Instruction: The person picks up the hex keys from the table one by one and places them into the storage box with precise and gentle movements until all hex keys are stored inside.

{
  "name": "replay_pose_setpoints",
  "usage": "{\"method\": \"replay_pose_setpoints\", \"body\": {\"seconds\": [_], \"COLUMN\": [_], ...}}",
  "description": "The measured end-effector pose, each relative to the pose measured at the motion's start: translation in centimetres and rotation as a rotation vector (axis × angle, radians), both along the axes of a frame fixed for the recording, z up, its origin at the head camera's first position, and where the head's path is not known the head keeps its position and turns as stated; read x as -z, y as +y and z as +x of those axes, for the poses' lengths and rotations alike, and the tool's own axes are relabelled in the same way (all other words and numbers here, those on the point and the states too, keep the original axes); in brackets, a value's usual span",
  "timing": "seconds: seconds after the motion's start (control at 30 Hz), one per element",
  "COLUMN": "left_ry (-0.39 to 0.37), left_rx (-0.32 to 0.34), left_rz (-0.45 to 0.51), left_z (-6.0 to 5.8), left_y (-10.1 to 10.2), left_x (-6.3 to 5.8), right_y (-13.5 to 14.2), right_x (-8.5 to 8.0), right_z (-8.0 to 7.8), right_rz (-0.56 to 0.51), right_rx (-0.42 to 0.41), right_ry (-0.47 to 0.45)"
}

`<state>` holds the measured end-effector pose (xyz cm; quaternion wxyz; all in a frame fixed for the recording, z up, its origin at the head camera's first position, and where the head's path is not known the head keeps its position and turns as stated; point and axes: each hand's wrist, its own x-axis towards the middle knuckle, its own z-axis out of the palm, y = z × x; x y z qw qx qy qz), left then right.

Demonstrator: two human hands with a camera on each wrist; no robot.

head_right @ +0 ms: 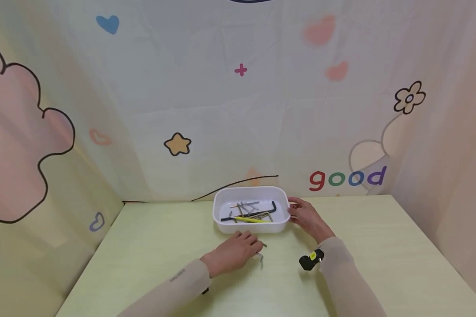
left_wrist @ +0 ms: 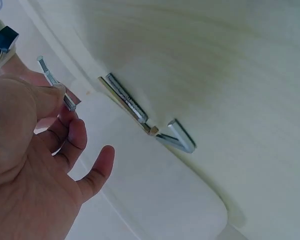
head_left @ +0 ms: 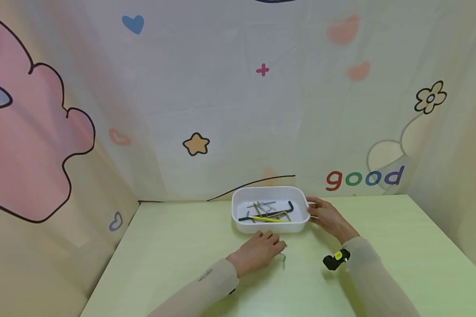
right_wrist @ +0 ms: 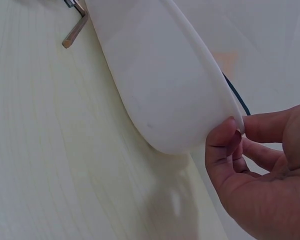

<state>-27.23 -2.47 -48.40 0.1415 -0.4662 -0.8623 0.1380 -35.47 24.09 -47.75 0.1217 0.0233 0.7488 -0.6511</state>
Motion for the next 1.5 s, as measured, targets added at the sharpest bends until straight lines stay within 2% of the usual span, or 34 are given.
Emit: {"method": "replay_pose_setpoints", "body": {"seconds": [0.2, 0.43, 0.63, 0.87, 1.0, 1.2, 1.33, 1.5], "left_ry": [0.035, -0.011, -0.016, -0.001, -0.013, -0.006, 0.020, 0.018], "left_rx": [-0.002, 0.006, 0.008, -0.005, 0.002, -0.022, -0.048, -0.067], "left_rz": [0.047, 0.070, 0.083, 0.116, 0.141, 0.162, 0.181, 0.191], "left_z": [-0.3, -0.1, 0.1, -0.4, -0.4, -0.6, -0.9, -1.5], "left_y": [0.0, -0.3, -0.3, -1.0, -0.6, -1.0, -1.3, -1.4], "left_x": [-0.6, -1.1, -2.0, -2.9, -3.2, -4.1, -4.9, -5.5], "right_y": [0.3, 0.4, 0.5, -0.2, 0.2, 0.2, 0.4, 0.3], "right_x": [0.1, 0.3, 0.3, 0.4, 0.5, 0.4, 0.3, 0.3], "right_z": [-0.2, 0.0, 0.5, 0.1, 0.0, -0.1, 0.0, 0.1], "right_rz": [0.008, -0.001, 0.005, -0.053, -0.065, -0.078, -0.077, -0.083], "right_rx": [0.003, -0.005, 0.011, 0.009, 0.030, 0.021, 0.025, 0.009], "right_ry": [0.014, 0.010, 0.001, 0.008, 0.003, 0.010, 0.015, 0.012]}}
